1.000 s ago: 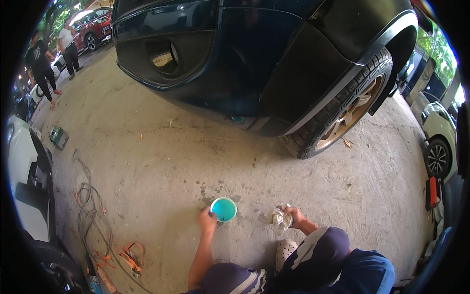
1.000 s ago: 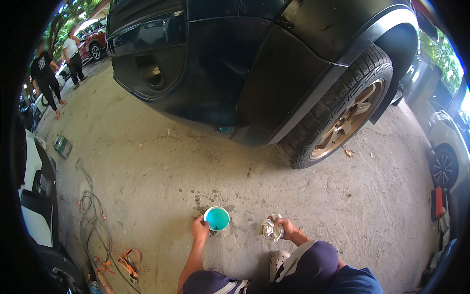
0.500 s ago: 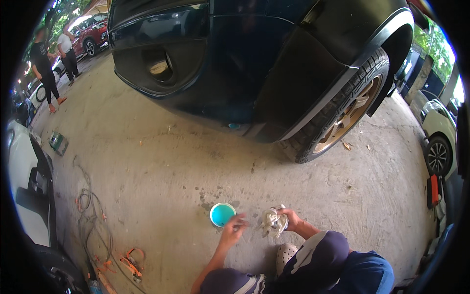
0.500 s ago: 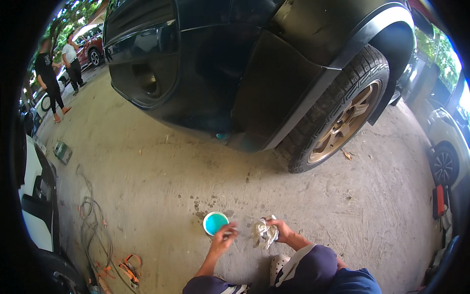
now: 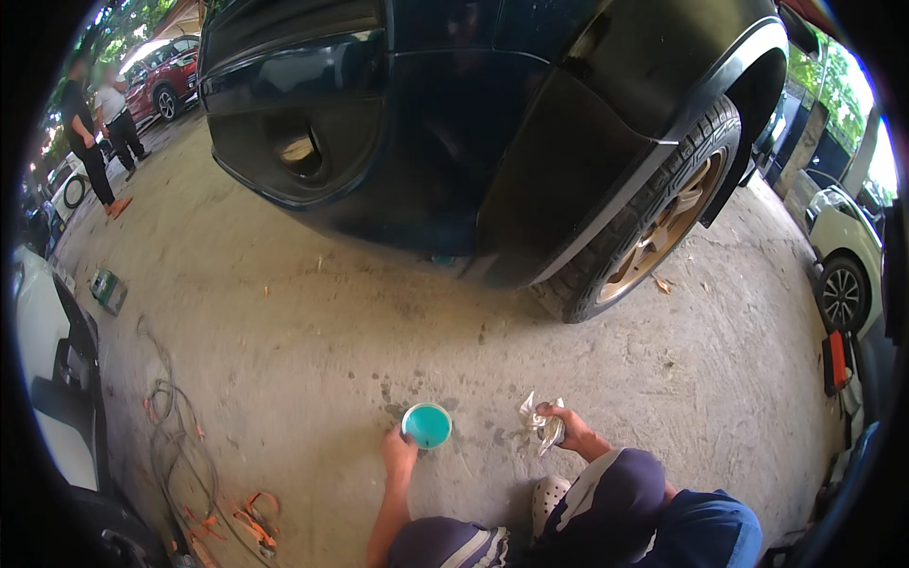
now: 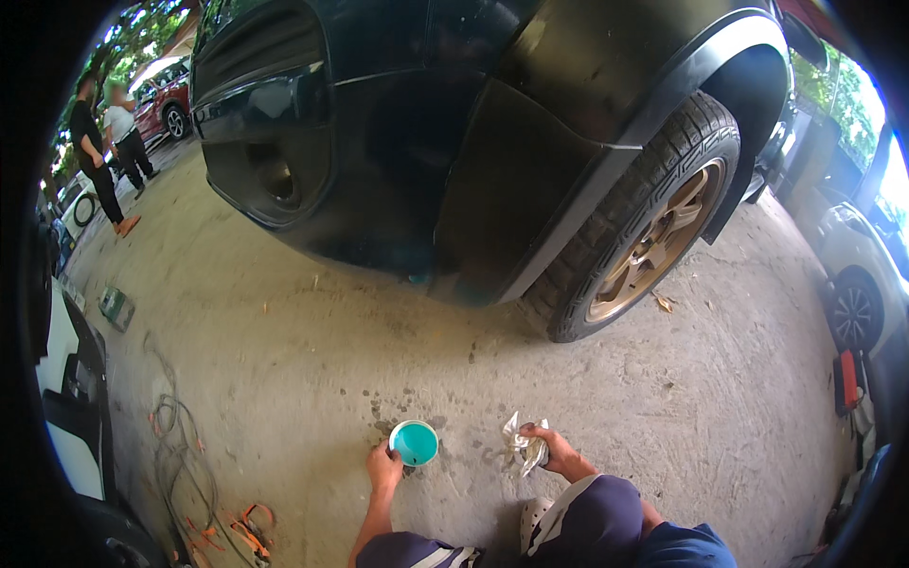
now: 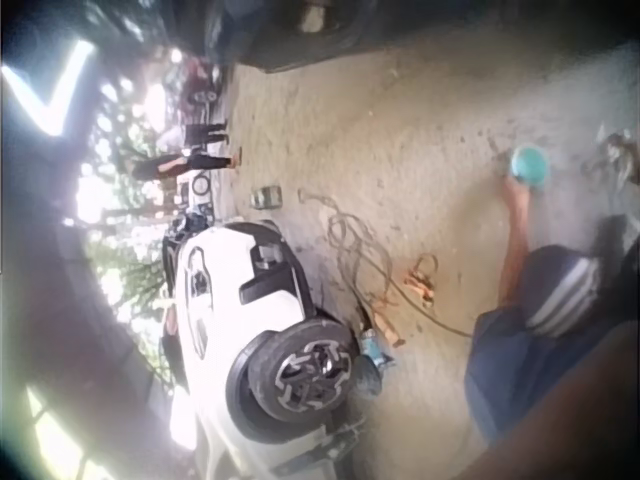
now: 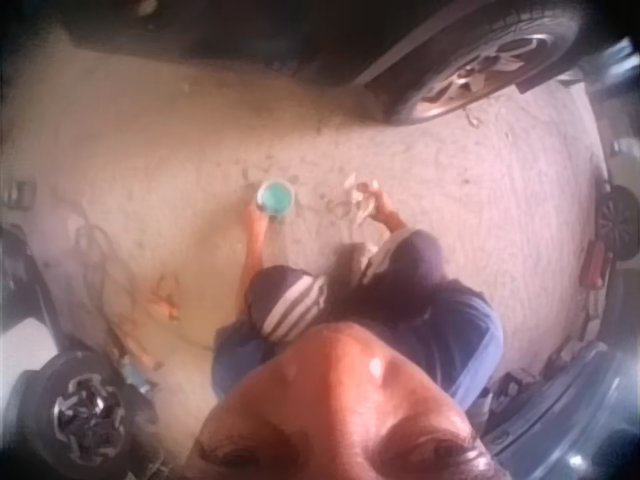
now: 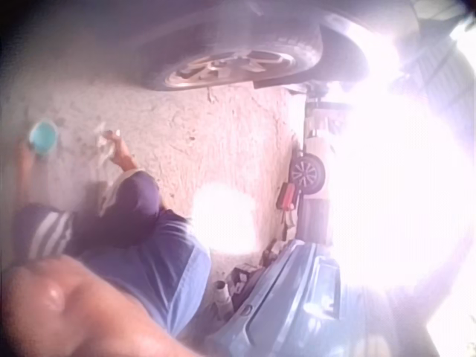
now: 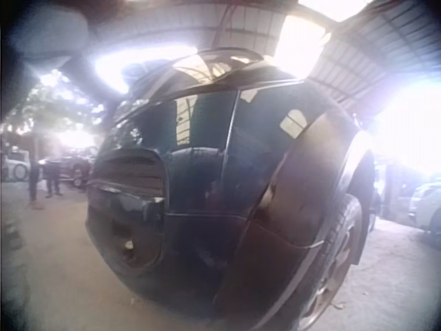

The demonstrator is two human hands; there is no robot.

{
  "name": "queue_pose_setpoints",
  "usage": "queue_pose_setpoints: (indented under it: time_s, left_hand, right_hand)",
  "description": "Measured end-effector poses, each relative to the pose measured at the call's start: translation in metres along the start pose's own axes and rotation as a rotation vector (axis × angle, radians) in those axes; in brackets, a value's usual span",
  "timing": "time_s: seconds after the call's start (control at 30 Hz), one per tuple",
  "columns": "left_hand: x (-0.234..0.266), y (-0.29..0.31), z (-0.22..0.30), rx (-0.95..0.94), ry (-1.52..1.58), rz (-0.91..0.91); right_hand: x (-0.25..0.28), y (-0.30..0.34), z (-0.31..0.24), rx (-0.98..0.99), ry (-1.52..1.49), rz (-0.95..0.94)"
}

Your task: The person removes orange masking tape from the lower rear bumper of a dark car, then wipes the exposed area with a cloth dipped in a small cup of liquid. The person repeats wiping and inspecting the same spot multiple times.

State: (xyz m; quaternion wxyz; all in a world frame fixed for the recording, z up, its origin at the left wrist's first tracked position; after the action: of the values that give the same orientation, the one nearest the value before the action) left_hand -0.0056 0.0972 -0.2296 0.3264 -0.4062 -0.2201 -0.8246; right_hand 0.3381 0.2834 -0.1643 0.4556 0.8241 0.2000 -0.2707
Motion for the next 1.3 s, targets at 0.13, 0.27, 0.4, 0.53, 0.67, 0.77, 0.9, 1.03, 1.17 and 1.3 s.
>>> queue_pose_setpoints:
  time_s: [0.13, 0.27, 0.4, 0.53, 0.67, 0.77, 0.9, 1.03, 1.17, 1.3]
  left_hand:
    - [0.008, 0.003, -0.010, 0.087, 0.155, 0.029]
    - [0.064, 0.026, -0.002, 0.171, 0.179, 0.065]
    - [0.174, 0.057, 0.040, 0.174, 0.168, 0.078]
    - [0.292, 0.090, 0.083, 0.332, 0.365, 0.042]
    - [0.423, 0.131, 0.124, 0.373, 0.429, 0.106]
    - [0.504, 0.154, 0.136, 0.496, 0.503, 0.094]
    - [0.612, 0.168, 0.144, 0.503, 0.502, 0.141]
    - [0.702, 0.155, 0.127, 0.484, 0.489, 0.169]
    - [0.772, 0.132, 0.098, 0.489, 0.533, 0.143]
    - [0.839, 0.082, 0.056, 0.494, 0.513, 0.045]
  right_hand:
    - [0.019, 0.007, -0.032, 0.108, -0.101, 0.118]
    - [0.048, 0.072, -0.070, 0.170, -0.105, 0.266]
    - [0.065, 0.190, -0.110, 0.137, -0.003, 0.400]
    - [0.044, 0.344, -0.147, 0.063, 0.276, 0.625]
    - [-0.024, 0.490, -0.163, -0.108, 0.537, 0.713]
    - [-0.088, 0.545, -0.173, -0.199, 0.706, 0.740]
    - [-0.190, 0.546, -0.189, -0.182, 0.804, 0.632]
    - [-0.283, 0.503, -0.184, -0.139, 0.939, 0.606]
    - [-0.368, 0.447, -0.164, -0.064, 1.011, 0.547]
    - [-0.444, 0.400, -0.126, -0.054, 1.044, 0.545]
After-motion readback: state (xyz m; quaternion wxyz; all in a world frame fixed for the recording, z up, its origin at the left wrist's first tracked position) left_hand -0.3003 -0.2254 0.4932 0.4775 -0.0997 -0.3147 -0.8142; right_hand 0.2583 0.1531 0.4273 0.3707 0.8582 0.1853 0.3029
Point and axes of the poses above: each hand's wrist, its own y-axis away from the middle knuckle, its own x-axis out of the back of the hand, z = x × y, the point moved 10 cm from there along -y, towards the middle knuckle, and after that the axes turned 11 degrees about -y, right-handed, at the moved point
